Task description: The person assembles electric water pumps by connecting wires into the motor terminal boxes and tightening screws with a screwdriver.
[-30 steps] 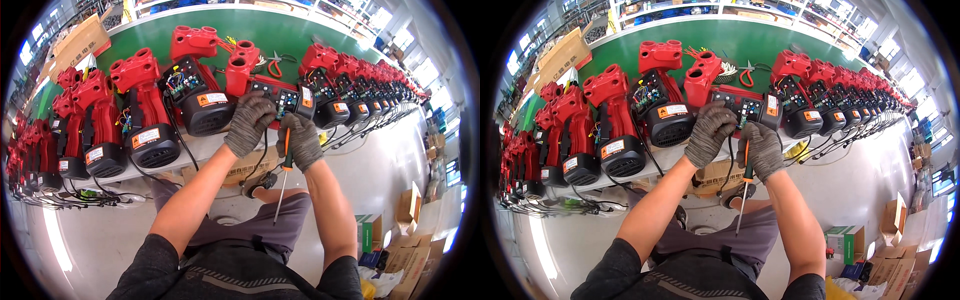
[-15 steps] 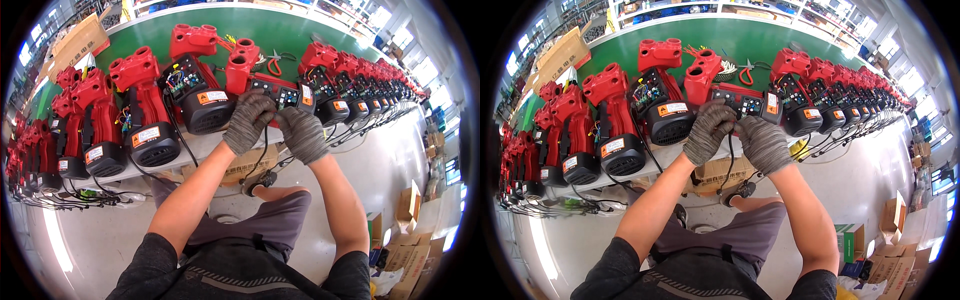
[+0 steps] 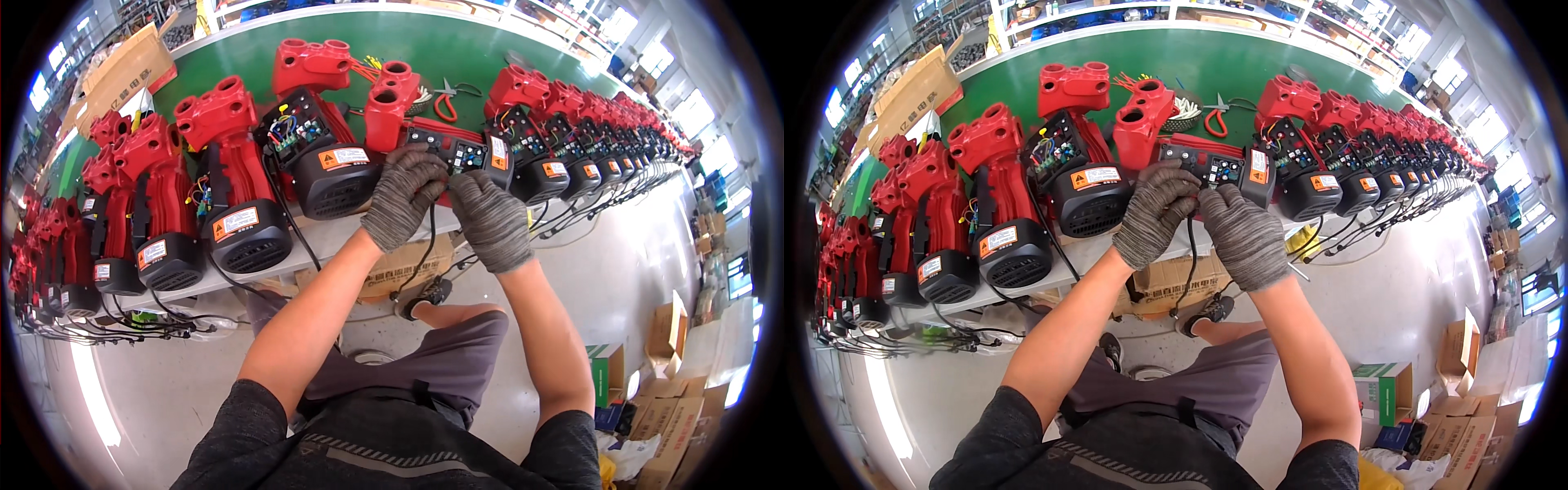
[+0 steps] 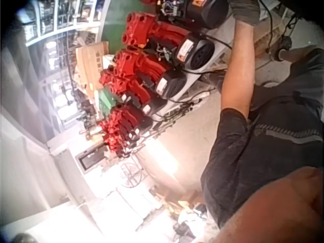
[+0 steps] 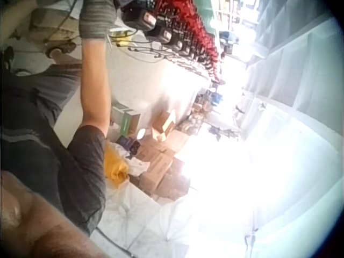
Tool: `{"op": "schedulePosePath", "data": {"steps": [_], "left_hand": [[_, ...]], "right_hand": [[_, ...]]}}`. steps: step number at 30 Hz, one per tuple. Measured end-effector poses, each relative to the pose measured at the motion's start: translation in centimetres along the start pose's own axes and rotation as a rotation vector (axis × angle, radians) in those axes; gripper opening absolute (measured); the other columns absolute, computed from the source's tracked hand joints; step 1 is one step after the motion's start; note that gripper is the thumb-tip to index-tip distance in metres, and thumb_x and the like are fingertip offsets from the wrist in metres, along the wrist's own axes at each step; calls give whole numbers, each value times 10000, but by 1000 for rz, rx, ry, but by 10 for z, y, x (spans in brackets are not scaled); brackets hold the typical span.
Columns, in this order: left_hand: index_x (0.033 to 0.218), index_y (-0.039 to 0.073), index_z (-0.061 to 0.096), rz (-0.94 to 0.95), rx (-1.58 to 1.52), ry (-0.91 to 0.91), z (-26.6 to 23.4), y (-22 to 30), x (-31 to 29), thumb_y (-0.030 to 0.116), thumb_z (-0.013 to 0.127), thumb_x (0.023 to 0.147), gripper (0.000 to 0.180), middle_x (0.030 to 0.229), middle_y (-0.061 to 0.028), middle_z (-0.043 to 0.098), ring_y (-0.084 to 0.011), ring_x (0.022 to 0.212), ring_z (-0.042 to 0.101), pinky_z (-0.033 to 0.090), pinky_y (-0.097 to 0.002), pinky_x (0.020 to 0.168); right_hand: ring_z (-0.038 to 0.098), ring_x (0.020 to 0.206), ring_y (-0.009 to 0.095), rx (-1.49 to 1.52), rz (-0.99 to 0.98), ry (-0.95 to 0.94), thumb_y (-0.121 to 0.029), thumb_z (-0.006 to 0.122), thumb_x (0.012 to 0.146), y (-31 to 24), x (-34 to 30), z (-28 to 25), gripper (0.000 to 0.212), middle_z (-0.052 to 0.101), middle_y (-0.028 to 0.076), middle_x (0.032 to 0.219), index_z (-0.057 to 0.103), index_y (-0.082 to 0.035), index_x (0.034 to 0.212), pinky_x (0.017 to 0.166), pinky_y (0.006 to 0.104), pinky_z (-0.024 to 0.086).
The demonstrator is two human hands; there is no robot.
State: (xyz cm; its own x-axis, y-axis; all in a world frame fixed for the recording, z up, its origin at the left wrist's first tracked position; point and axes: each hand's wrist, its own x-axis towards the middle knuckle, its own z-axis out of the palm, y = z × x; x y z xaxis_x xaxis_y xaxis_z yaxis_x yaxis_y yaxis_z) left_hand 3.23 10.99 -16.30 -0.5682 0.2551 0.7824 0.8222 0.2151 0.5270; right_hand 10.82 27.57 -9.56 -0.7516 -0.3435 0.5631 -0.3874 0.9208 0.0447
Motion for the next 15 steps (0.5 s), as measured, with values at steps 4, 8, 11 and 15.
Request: {"op": "schedulePosePath", "data": {"steps": [4,8,11,15], "left_hand": [[1046,88,714,-2,11,-13,0,0,1,62,731,834,214,1151,-54,678,-302,1258,517,396,-431,1092],[1036,93,713,-13,-21,34,3,1,1,58,757,813,230,1134,-50,683,-299,1249,529,413,-429,1074],[1016,93,709,-25,6,19,1,3,-1,57,778,797,232,1118,-48,687,-298,1239,537,425,-434,1060],[998,91,704,16,0,-1,0,2,0,48,782,793,224,1109,-49,686,-300,1231,545,437,-438,1047]], "right_hand": [[712,829,269,-83,-86,-114,-51,620,839,13,5,-4,285,664,97,893,649,-98,1119,668,405,561],[695,740,265,238,56,-52,-125,624,929,13,4,-2,131,675,104,797,671,-74,1041,645,374,548],[662,636,213,634,437,-122,-208,612,993,1,1,2,168,654,90,703,671,-51,997,605,349,530],[570,495,131,1018,859,-219,-279,595,1034,-10,0,0,272,610,44,648,653,-25,958,465,309,468]]}}
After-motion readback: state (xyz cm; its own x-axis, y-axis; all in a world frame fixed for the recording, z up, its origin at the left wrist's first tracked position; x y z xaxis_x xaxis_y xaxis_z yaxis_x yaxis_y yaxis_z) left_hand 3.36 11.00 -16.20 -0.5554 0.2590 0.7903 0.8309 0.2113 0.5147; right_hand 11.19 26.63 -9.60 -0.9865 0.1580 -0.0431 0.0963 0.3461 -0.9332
